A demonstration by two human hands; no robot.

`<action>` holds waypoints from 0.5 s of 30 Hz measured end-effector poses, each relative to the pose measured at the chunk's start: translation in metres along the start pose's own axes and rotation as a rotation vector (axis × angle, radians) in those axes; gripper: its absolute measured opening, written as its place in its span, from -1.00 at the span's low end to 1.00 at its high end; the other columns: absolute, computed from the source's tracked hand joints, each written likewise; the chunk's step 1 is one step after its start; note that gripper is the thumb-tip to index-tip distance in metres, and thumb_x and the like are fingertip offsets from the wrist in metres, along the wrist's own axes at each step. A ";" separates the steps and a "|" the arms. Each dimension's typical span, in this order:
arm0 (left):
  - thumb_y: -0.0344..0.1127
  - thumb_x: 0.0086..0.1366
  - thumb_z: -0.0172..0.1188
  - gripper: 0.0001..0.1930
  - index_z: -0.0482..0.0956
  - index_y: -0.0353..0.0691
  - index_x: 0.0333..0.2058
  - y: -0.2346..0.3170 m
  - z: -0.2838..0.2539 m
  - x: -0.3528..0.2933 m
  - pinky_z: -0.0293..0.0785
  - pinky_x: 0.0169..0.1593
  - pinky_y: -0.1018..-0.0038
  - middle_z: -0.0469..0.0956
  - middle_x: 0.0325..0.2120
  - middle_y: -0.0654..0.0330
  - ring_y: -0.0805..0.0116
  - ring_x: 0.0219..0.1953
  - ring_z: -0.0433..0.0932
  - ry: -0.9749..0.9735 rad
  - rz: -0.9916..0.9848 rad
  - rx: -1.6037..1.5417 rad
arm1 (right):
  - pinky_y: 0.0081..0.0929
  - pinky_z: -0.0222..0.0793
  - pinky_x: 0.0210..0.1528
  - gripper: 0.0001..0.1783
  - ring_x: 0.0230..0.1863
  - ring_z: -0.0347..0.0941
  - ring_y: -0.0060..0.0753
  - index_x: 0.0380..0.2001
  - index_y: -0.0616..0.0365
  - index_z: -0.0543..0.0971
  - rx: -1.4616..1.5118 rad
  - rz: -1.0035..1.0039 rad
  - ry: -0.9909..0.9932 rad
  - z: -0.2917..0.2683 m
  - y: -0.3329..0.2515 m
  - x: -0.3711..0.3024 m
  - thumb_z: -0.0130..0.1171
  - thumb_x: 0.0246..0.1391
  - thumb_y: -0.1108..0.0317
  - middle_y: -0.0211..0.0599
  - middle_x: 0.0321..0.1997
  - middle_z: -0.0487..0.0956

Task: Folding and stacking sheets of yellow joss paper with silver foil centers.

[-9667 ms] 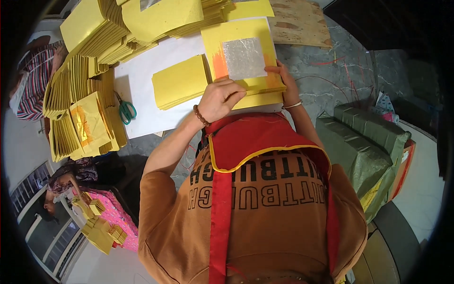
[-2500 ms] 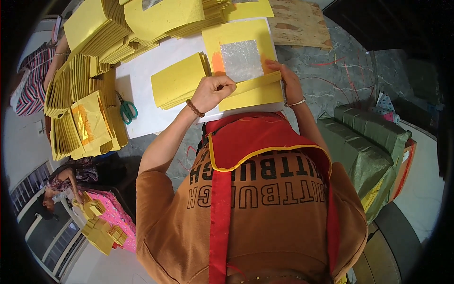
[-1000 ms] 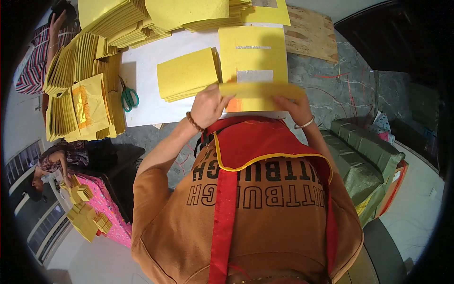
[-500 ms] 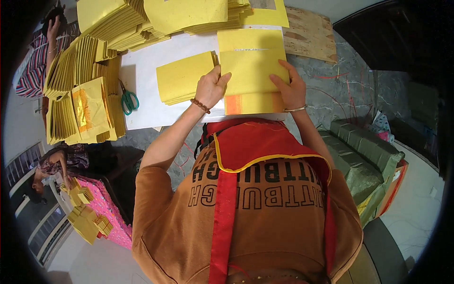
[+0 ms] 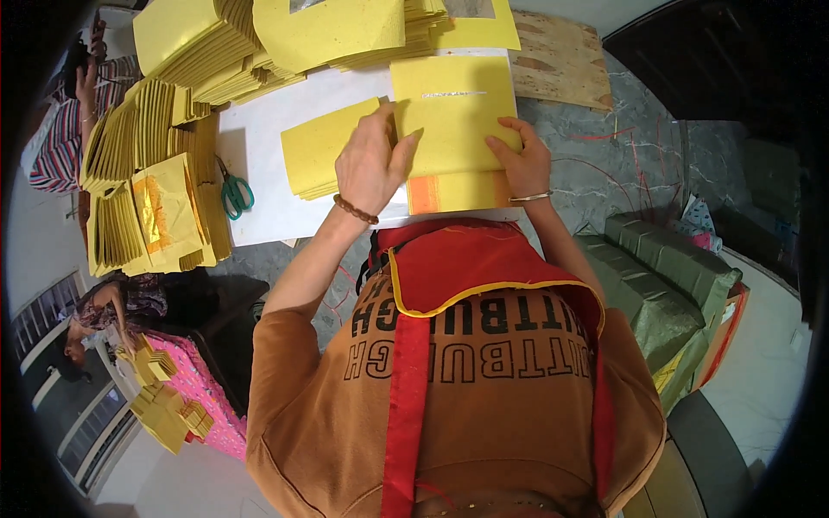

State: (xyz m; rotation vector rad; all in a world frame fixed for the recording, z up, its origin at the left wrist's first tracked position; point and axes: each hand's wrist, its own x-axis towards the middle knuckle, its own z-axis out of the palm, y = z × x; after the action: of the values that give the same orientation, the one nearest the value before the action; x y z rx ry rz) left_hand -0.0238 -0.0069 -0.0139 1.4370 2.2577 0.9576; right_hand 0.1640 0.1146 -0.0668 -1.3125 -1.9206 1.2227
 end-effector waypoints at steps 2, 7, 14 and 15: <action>-0.17 0.17 0.14 -0.61 0.39 -0.22 -0.07 0.009 0.001 -0.003 0.41 -0.27 0.32 0.51 -0.26 0.05 0.23 -0.24 0.49 0.093 0.199 0.247 | -0.59 0.36 -0.19 -0.64 -0.24 0.47 -0.53 -0.19 0.15 0.52 0.001 -0.009 0.012 0.001 0.002 0.000 0.28 -0.12 0.33 -0.25 -0.26 0.58; -0.06 0.14 0.10 -0.39 0.24 -0.17 0.13 0.002 0.038 -0.015 0.03 0.22 0.18 0.18 0.17 0.11 0.09 0.22 0.10 -0.245 0.563 0.279 | -0.46 0.36 -0.18 -0.59 -0.20 0.48 -0.31 -0.19 0.08 0.52 -0.040 -0.070 0.040 0.004 0.005 -0.001 0.29 -0.18 0.23 -0.18 -0.18 0.53; 0.10 0.17 0.00 -0.32 0.15 -0.15 0.18 -0.008 0.047 -0.018 -0.08 0.26 0.16 0.07 0.22 0.13 0.12 0.27 0.00 -0.345 0.578 0.350 | -0.25 0.27 -0.02 -0.36 0.08 0.27 -0.06 -0.06 -0.08 0.47 -0.663 -0.292 0.149 0.006 -0.014 -0.024 0.33 -0.30 0.00 -0.16 0.23 0.17; 0.10 0.17 -0.01 -0.31 0.14 -0.15 0.18 -0.009 0.046 -0.018 -0.09 0.26 0.16 0.06 0.23 0.12 0.12 0.27 -0.01 -0.354 0.575 0.350 | -0.25 0.27 -0.02 -0.36 0.08 0.27 -0.06 -0.06 -0.08 0.47 -0.664 -0.287 0.149 0.006 -0.011 -0.024 0.33 -0.30 0.00 -0.16 0.23 0.17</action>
State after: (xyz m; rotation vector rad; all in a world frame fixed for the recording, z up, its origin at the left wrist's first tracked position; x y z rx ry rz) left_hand 0.0047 -0.0080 -0.0554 2.2760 1.8379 0.3867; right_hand 0.1644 0.0887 -0.0581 -1.3073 -2.3952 0.3351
